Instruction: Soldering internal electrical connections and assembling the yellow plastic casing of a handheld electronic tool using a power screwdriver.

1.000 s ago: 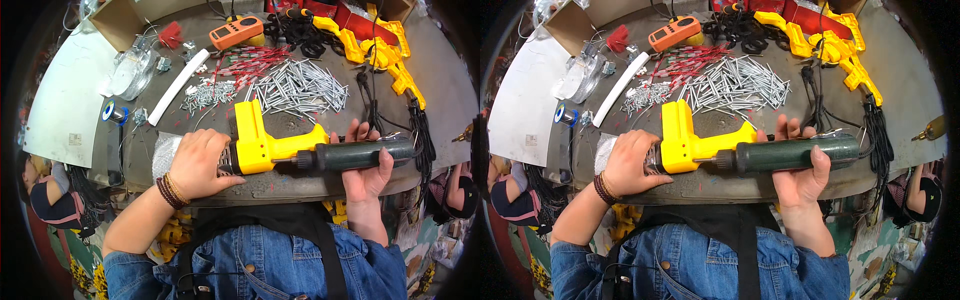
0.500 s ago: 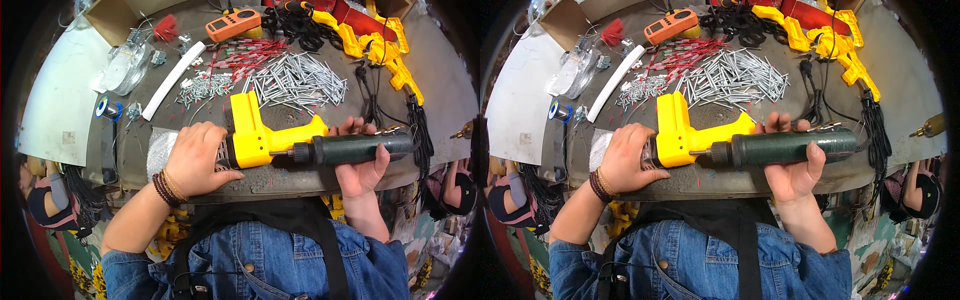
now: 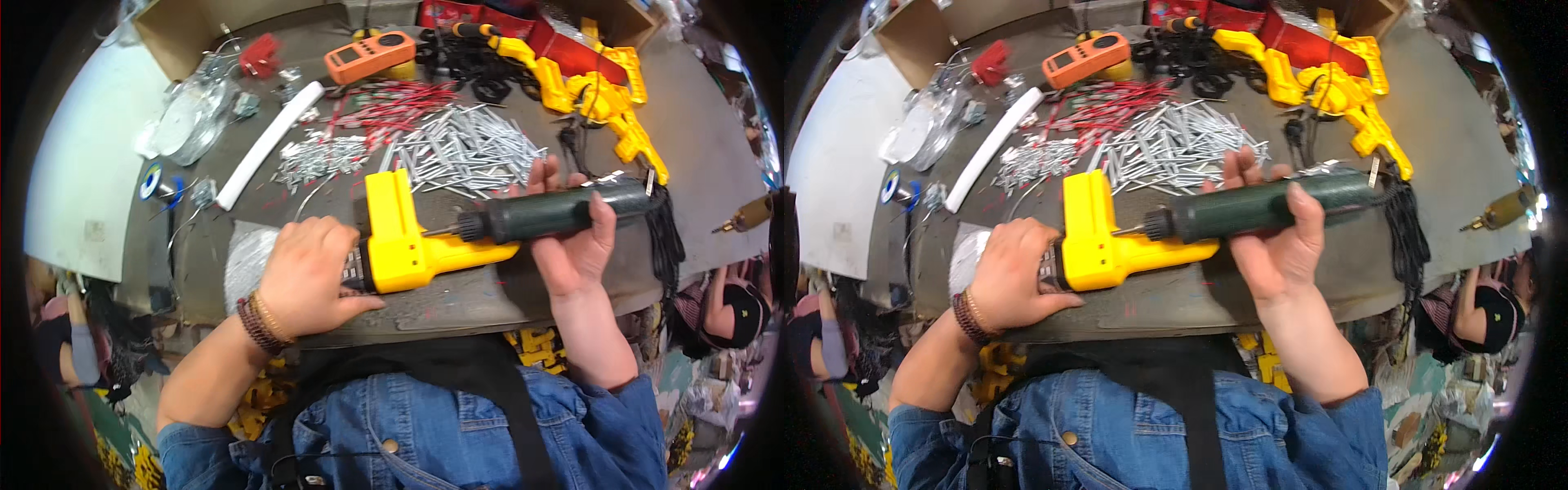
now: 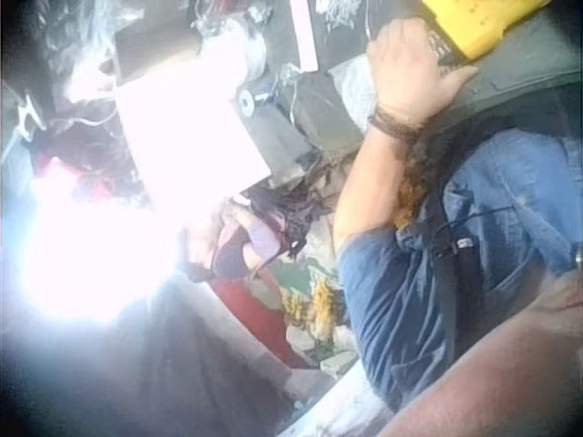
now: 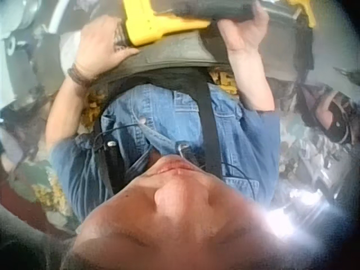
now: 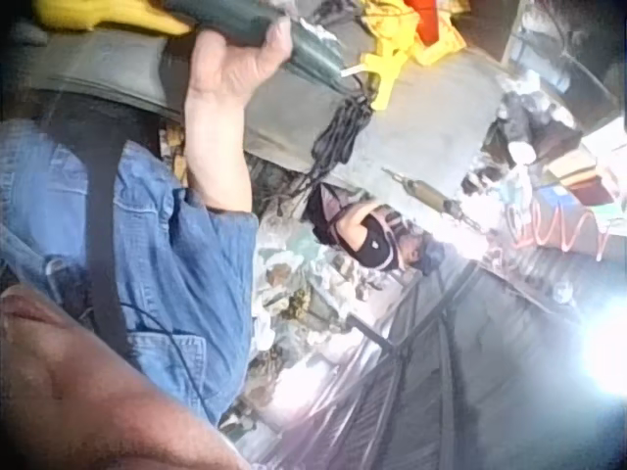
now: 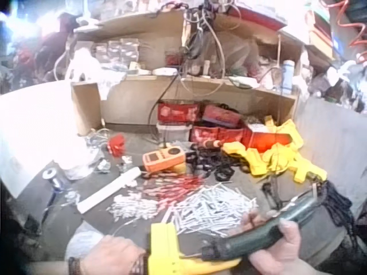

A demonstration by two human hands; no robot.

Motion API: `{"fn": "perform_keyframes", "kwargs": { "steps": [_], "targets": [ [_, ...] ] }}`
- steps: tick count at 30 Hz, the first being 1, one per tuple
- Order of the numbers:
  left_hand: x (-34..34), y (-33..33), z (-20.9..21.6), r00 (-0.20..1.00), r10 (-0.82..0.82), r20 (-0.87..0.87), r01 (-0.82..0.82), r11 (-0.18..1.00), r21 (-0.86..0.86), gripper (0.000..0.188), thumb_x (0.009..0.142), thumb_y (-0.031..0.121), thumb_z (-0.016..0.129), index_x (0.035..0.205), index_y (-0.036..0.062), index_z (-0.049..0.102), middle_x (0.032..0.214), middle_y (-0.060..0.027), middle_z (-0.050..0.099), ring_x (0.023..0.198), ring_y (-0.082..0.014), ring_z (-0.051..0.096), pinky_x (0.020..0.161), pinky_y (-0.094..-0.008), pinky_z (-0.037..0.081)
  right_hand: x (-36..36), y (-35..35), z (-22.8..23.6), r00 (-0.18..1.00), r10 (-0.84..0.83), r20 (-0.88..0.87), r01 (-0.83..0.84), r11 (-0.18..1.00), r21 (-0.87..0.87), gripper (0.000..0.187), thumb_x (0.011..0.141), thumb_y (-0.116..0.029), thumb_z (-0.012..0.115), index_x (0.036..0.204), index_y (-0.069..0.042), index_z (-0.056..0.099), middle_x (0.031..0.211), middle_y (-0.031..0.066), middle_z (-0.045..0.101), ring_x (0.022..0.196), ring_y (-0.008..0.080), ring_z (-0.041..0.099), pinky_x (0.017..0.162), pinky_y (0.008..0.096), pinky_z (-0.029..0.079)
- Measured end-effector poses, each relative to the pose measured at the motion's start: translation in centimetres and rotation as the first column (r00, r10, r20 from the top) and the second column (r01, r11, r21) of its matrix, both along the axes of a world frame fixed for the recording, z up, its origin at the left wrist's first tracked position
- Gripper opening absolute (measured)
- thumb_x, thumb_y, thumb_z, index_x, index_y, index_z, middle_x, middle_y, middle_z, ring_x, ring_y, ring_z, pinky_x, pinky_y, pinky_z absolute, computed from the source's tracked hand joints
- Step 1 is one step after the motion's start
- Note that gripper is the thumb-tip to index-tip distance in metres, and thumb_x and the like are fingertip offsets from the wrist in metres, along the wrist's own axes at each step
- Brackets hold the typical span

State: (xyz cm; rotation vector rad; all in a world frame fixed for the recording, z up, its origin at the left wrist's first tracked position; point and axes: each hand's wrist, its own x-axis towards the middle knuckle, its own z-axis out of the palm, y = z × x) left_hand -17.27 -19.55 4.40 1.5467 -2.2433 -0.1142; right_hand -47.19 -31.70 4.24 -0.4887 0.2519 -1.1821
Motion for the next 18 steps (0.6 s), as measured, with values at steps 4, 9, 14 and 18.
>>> {"fn": "perform_keyframes", "kwargs": {
  "steps": [4,9,14,18],
  "targets": [
    [0.2,0.1,-0.1,1.000,0.006,0.015,-0.006,1.000,0.024,0.071,0.059,0.041,0.090,0.110,0.0028,0.056,0.099,-0.0142,0.058,0.094,-0.0356,0.056,0.084,-0.0454,0.041,1.0,-0.6,-0.7,0.998,0.058,0.023,-0.059,0.998,0.012,0.021,0.081,-0.021,0.075,0.101,-0.018,0.068,0.129,0.0111,0.061,0.132,0.0291,0.050,0.115,0.0570,0.035],
    [0.1,0.4,-0.2,1.000,0.001,0.009,-0.001,1.000,0.030,0.077,0.055,0.035,0.092,0.113,0.0021,0.053,0.104,-0.0168,0.057,0.099,-0.0383,0.054,0.087,-0.0469,0.040,1.4,-0.6,-0.8,0.994,0.081,0.076,-0.082,0.997,0.014,0.019,0.083,-0.019,0.074,0.101,-0.019,0.068,0.124,0.0112,0.062,0.126,0.0293,0.054,0.113,0.0545,0.038],
    [-0.1,0.6,-0.2,0.999,0.031,0.010,-0.031,1.000,0.002,0.077,0.053,0.032,0.092,0.112,0.0030,0.052,0.103,-0.0167,0.057,0.097,-0.0385,0.054,0.085,-0.0461,0.040,0.7,-0.6,0.3,0.999,0.037,0.014,-0.037,0.999,0.023,0.033,0.088,-0.029,0.074,0.113,-0.013,0.061,0.120,0.0115,0.063,0.114,0.0270,0.060,0.104,0.0527,0.045],
    [0.0,1.0,-0.8,0.998,0.058,-0.014,-0.058,0.998,-0.025,0.076,0.052,0.032,0.092,0.110,0.0030,0.053,0.100,-0.0160,0.057,0.095,-0.0378,0.054,0.084,-0.0456,0.040,-5.7,-3.2,3.4,0.983,-0.088,-0.164,0.087,0.996,-0.014,0.053,0.093,-0.057,0.062,0.114,-0.008,0.059,0.109,0.0113,0.065,0.084,0.0228,0.064,0.082,0.0466,0.054]
  ]
}}
